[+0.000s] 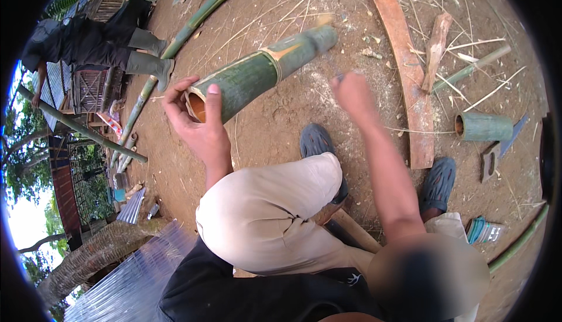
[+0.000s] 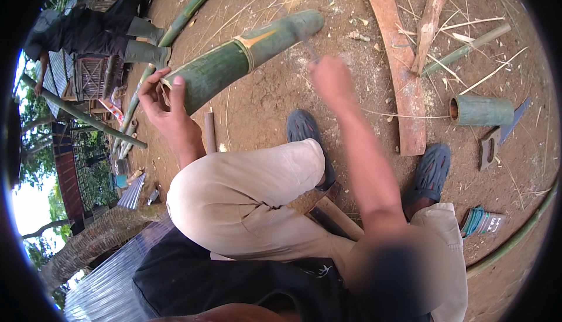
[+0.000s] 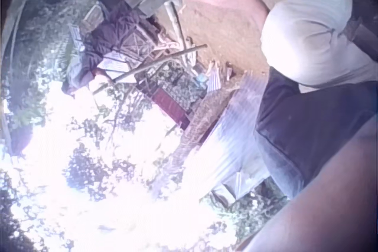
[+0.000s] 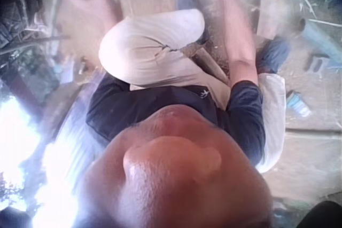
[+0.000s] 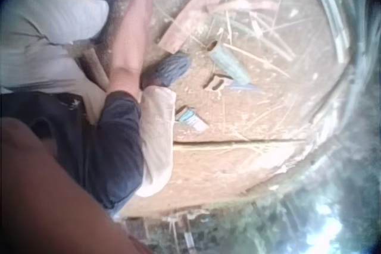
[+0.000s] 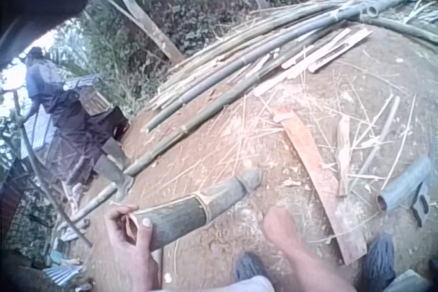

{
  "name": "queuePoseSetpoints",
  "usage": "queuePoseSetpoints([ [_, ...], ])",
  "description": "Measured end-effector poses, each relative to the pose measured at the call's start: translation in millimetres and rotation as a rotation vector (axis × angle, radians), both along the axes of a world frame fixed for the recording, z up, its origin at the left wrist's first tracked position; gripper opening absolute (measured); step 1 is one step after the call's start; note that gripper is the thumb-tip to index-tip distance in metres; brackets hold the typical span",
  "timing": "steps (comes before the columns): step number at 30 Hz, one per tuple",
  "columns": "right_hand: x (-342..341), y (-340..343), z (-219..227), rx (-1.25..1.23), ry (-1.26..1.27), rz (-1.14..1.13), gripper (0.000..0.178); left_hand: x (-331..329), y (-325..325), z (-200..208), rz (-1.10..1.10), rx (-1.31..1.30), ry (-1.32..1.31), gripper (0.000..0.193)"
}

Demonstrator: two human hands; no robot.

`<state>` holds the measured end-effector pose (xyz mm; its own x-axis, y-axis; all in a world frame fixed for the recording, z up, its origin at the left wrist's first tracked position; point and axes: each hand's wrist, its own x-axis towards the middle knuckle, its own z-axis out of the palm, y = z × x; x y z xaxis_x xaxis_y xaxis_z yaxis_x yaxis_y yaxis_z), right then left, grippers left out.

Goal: The person sits on the ground and uses a machete to split a section of bamboo. They first scrape the exterior of the bamboo with the blade, then position the bamboo vertically and strike it with a wooden stick to split it into halves.

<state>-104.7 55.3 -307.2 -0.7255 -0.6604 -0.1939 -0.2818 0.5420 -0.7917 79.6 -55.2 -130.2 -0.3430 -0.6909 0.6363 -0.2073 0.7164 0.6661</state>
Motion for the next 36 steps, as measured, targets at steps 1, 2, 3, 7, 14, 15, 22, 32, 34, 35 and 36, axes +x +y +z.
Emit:
queuePoseSetpoints([
  [1,-22,-3,4,0.050,0.032,-0.024,0.030,-1,-7,-2,0.021,-0.023,-0.019,0.040],
  [2,-22,-4,5,-0.031,0.012,-0.034,0.031,-1,-10,-1,0.016,-0.043,-0.009,0.040],
  [3,-11,2,6,-0.113,-0.008,-0.044,0.031,-1,-12,0,0.011,-0.064,0.000,0.039],
  [7,48,30,57,-0.253,0.021,0.175,0.029,-4,-4,-10,0.003,-0.018,0.052,0.034],
  [14,26,7,33,-0.141,-0.032,0.083,0.029,-2,3,-4,-0.045,-0.074,0.035,0.027],
  [15,19,8,32,-0.104,-0.031,0.079,0.029,-3,3,-4,-0.043,-0.075,0.035,0.028],
  [22,-1,18,3,-0.047,-0.001,-0.006,0.032,-6,6,-3,-0.080,-0.047,0.034,0.031],
  [32,42,24,19,-0.240,0.014,0.024,0.024,-11,0,-10,-0.346,-0.226,0.022,0.035],
  [34,34,21,11,-0.276,-0.023,0.016,0.024,-13,-4,-8,-0.377,-0.260,0.039,0.036],
  [35,50,31,26,-0.321,0.014,0.066,0.025,-7,-5,-9,-0.382,-0.266,0.033,0.036],
  [36,50,29,35,-0.372,0.054,0.083,0.025,-4,-6,-10,-0.387,-0.272,0.027,0.036],
])
